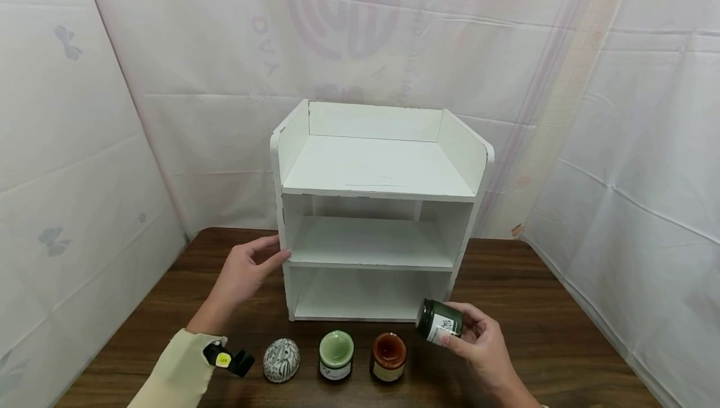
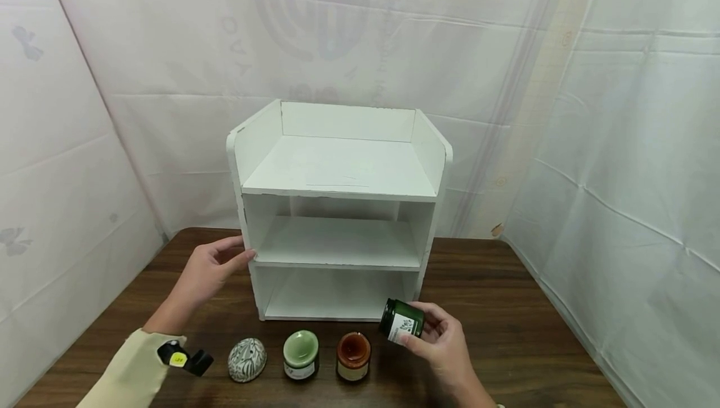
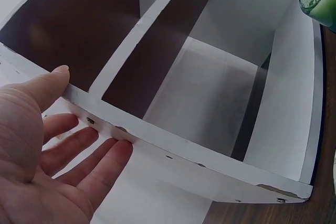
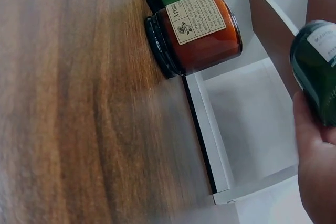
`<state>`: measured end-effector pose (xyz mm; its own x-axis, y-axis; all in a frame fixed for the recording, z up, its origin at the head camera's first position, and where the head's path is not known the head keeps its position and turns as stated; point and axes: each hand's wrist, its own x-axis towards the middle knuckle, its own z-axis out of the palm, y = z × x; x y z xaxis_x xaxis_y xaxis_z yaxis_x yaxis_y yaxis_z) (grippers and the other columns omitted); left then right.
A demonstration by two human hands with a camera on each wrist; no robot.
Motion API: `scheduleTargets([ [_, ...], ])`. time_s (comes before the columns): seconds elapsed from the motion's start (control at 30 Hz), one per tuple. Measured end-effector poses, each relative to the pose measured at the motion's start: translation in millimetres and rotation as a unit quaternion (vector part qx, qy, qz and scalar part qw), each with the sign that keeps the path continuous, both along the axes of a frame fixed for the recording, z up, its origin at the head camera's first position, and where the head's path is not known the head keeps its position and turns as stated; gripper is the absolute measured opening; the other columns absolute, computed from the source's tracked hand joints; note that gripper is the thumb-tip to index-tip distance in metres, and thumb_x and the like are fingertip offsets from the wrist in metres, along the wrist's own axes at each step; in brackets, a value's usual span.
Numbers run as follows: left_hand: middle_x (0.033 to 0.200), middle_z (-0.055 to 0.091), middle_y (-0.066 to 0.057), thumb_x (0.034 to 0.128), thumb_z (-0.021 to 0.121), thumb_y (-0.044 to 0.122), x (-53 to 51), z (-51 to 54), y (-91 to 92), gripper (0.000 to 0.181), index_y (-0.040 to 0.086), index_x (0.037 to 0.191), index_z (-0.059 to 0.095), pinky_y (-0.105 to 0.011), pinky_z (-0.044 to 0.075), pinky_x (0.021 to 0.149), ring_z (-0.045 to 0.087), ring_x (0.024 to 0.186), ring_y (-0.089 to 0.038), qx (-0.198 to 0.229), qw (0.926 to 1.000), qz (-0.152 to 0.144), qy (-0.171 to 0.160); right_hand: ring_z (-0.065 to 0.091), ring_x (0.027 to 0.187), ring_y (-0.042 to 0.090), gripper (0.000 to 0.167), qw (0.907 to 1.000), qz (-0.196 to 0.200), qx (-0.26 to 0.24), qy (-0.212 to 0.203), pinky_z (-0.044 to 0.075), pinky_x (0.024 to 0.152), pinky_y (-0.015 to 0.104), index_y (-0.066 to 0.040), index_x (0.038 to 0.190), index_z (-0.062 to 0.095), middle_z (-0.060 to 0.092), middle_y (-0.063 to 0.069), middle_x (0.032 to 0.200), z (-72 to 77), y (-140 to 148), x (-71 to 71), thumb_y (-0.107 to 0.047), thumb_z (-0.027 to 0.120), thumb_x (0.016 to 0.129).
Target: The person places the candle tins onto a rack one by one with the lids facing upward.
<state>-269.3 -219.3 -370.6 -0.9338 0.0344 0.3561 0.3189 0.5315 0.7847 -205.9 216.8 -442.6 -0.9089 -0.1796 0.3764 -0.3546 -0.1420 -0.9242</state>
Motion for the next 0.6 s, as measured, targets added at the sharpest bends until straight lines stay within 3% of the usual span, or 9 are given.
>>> scheduleTargets([
  [0.2,0.131,0.07,-0.015,0.0971,0.071,0.04,0.8,0.1,-0.1,0.053,0.008,0.139,0.064,-0.02,0.053,0.083,0.067,0.117,-0.03,0.003,1.0,-0.003,0.002,0.068,0.09,0.011,0.04,0.9996,-0.003,0.026,-0.01,0.059,0.075,0.026,0.0,0.121,0.066,0.074,0.0,0.108,0.6,1.2,1.9,0.012,0.071,0.084],
  [0.6,0.131,0.07,-0.014,0.097,0.071,0.04,1.8,0.8,0.3,0.053,0.009,0.138,0.065,-0.019,0.053,0.083,0.068,0.117,-0.029,0.007,1.0,-0.006,0.001,0.068,0.091,0.011,0.044,0.9999,0.002,0.011,-0.009,0.059,0.078,0.026,-0.005,0.119,0.065,0.073,0.0,0.109,1.2,-0.5,0.4,0.016,0.071,0.081],
])
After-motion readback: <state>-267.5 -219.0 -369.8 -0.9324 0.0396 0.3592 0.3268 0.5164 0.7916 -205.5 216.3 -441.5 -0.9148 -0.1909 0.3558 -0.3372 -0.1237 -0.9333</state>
